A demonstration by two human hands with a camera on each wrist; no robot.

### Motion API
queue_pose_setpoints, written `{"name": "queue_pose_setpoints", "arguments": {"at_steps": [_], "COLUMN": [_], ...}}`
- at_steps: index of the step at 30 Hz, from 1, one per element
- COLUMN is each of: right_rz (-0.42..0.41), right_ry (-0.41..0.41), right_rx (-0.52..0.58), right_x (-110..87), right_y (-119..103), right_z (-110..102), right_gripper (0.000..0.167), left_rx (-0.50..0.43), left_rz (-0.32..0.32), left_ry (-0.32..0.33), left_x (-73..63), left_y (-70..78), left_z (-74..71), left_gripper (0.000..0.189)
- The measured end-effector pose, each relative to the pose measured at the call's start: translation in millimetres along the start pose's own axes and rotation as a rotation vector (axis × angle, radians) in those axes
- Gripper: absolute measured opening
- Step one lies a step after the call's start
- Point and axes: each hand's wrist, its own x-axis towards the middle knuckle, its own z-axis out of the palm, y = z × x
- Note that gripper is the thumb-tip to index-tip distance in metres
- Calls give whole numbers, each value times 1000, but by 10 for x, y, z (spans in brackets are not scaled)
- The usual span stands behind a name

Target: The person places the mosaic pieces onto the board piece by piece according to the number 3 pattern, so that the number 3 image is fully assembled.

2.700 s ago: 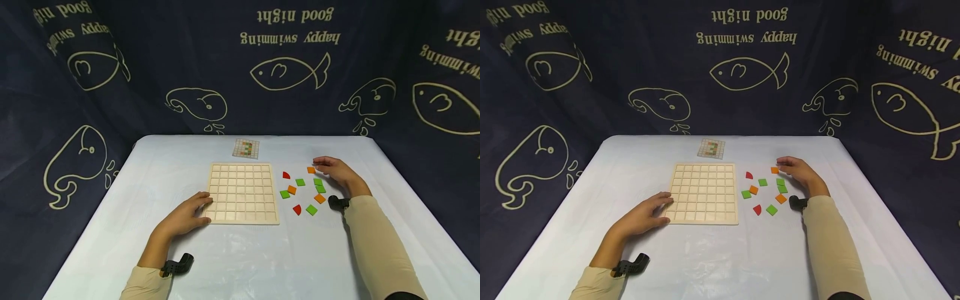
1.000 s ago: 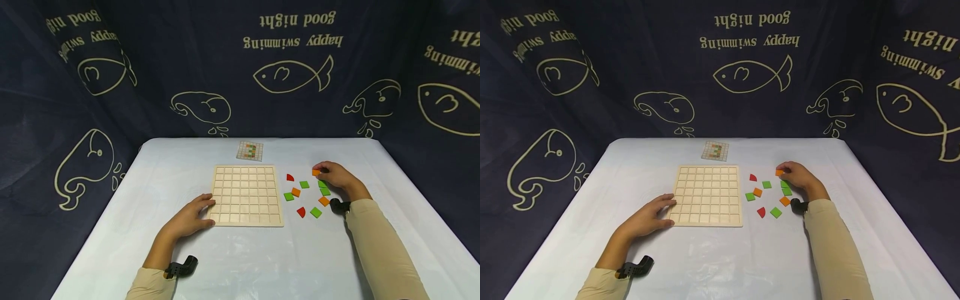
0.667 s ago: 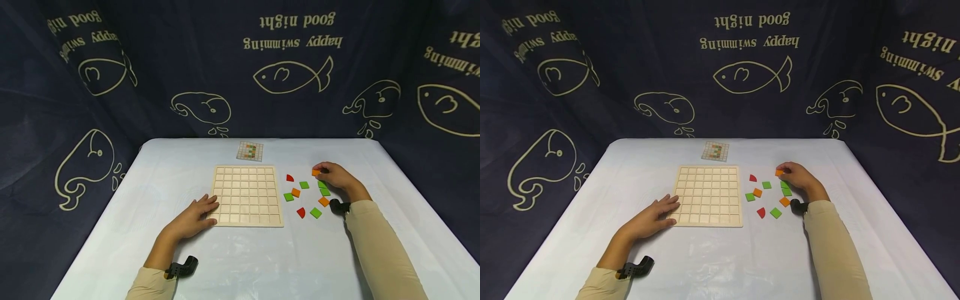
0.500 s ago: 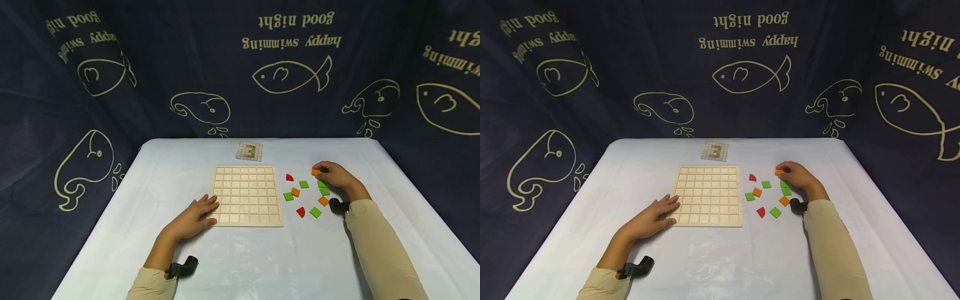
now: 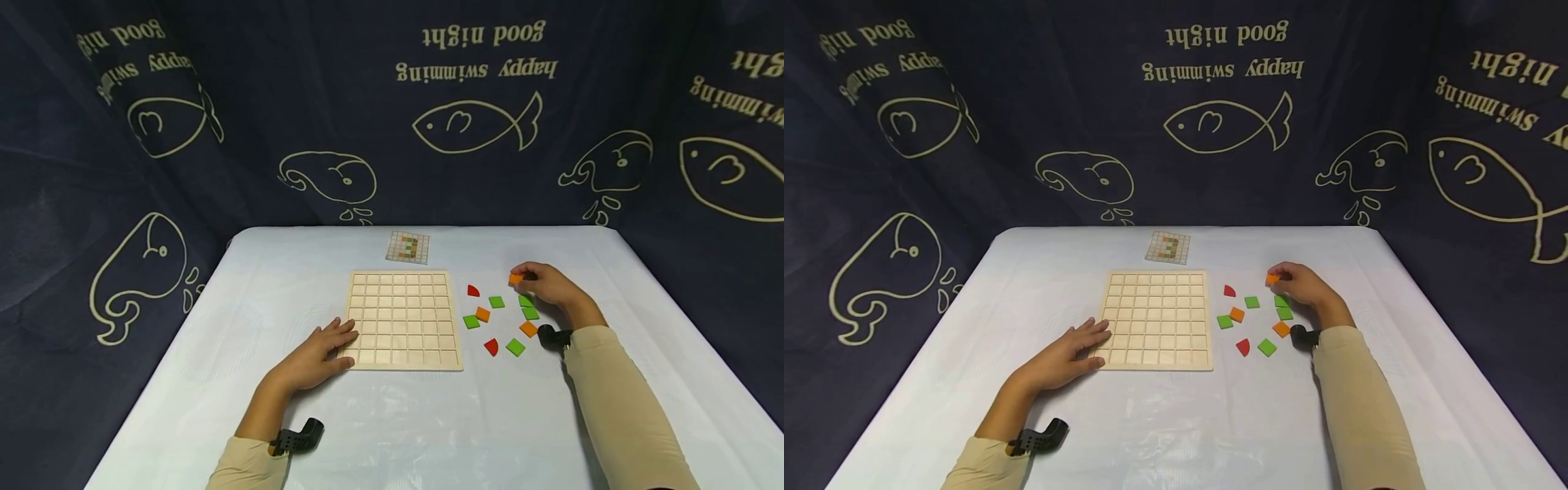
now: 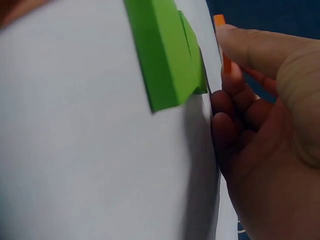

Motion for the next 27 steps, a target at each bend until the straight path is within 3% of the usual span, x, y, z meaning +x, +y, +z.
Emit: {"name": "queue_pose_setpoints", "arguments": {"at_steps": [13,27], "right_rz": [-33,-98], "right_ry": [15,13], "right_rx": [15,25], "right_x": [-9,6], "right_y": [-65,-324], "right_z": [-22,51], "right_gripper": [33,31], "left_rx": [4,0], "left_rz": [3,-1], "left_ry": [6,8], "left_x": [2,6], "left_y": [-25,-8], "left_z": [15,16], "left_gripper": [60,59]}}
